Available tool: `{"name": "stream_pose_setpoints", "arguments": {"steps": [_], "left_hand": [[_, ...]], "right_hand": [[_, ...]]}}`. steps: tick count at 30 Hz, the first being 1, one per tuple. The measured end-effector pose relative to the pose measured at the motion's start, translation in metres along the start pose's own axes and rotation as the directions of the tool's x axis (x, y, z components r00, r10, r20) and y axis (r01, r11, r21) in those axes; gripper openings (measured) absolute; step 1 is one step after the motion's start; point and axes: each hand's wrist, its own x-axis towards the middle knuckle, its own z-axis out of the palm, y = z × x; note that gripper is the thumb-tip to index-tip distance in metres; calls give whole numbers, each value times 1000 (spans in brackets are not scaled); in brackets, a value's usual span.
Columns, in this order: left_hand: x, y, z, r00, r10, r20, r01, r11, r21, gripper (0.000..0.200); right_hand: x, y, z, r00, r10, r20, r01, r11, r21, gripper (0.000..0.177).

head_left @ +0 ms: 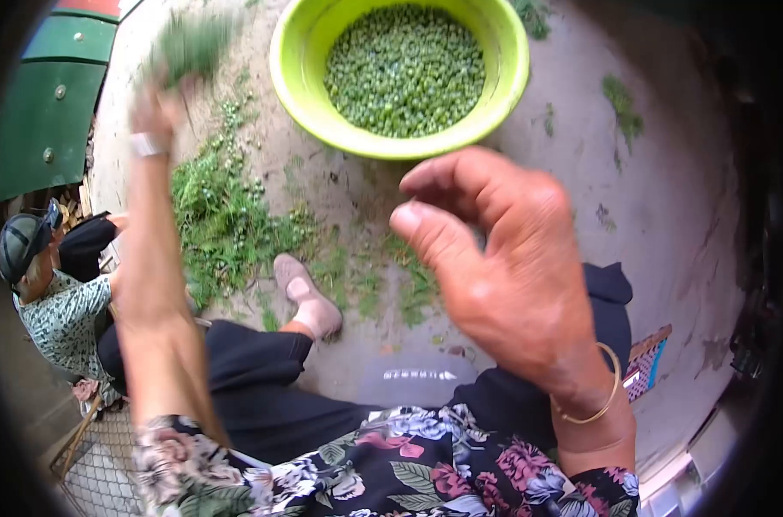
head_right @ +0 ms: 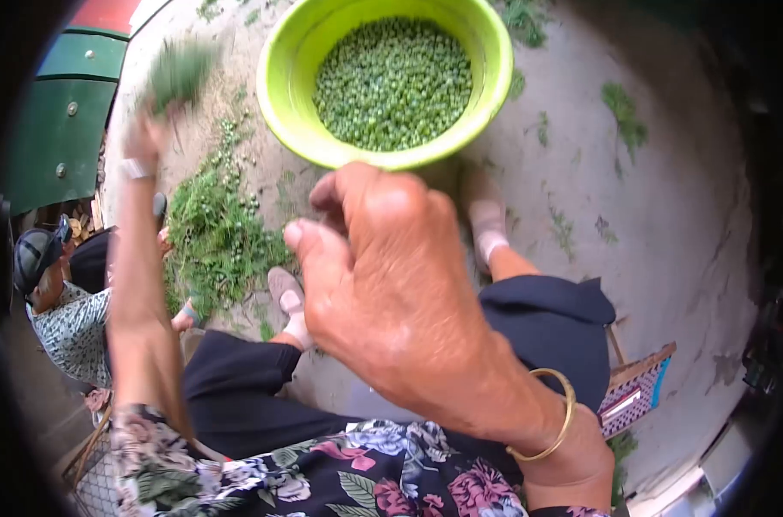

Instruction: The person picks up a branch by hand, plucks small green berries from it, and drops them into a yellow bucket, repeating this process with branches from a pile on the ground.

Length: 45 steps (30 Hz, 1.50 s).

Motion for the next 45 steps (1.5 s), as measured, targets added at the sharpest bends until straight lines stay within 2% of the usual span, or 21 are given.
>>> {"name": "stream_pose_setpoints", "arguments": {"steps": [1,2,3,4,7,9,11,13,14,15,17,20,22,28,31,32,34,35,36,38,45], "left_hand": [[86,-38,15,1000,1,23,0,1000,-5,46],[150,-29,3,997,-78,-9,67,904,-423,43],[172,-27,-4,985,-170,-5,106,641,-760,40],[122,105,-81,966,-256,31,101,265,-959,38],[75,108,-42,954,-283,-101,-44,202,-978,46],[-4,88,4,925,309,-220,-375,666,-644,22],[-128,153,20,962,-21,273,251,468,-848,9],[-264,177,87,766,116,632,380,711,-592,10],[-357,199,101,675,51,736,638,462,-616,13],[-417,228,104,538,205,818,414,781,-468,17],[-518,275,85,190,463,866,371,783,-500,42],[-537,307,50,-13,515,857,502,745,-440,47],[-497,318,49,-232,506,831,291,851,-437,50],[-401,242,89,376,255,891,570,694,-439,39],[-382,195,94,485,-368,793,862,356,-362,41],[-385,171,99,650,-507,565,746,565,-352,45],[-401,134,108,598,-686,415,763,646,-32,63],[-409,115,112,360,-704,612,864,499,66,72],[-413,118,124,349,-706,616,867,493,74,72],[-411,140,151,-42,-801,597,948,156,277,76],[-371,272,127,359,-619,698,932,280,-231,74]], "right_hand": [[2,-2,-2,1000,27,-2,-27,999,24,14],[4,-2,-3,999,49,-4,-49,998,45,14],[3,-1,-2,998,13,-56,-12,1000,15,14],[4,-1,-2,998,24,-52,-23,1000,17,14],[3,18,5,978,-129,-166,166,957,237,14],[2,19,2,980,-126,-153,162,955,250,15],[1,14,2,989,-46,-143,95,927,362,15],[1,9,5,986,-51,-157,83,976,202,15],[0,8,7,981,-72,-178,80,996,43,15],[1,9,7,984,-69,-167,74,997,25,17],[1,5,10,982,-22,-186,18,1000,-24,19],[1,11,14,968,-15,-251,-14,993,-114,23],[-1,14,16,966,23,-259,-52,993,-105,25],[-7,12,20,969,49,-243,-58,998,-29,32],[-8,11,21,970,33,-241,-42,999,-31,36],[-9,11,23,966,45,-255,-54,998,-26,38],[-11,13,26,955,52,-293,-66,997,-38,40],[-12,16,21,969,-13,-245,-13,995,-102,42],[-12,17,19,979,-72,-188,42,986,-161,43],[-10,15,27,973,-23,-228,-13,988,-154,43],[-18,8,15,947,89,-310,-109,993,-48,40]]}}
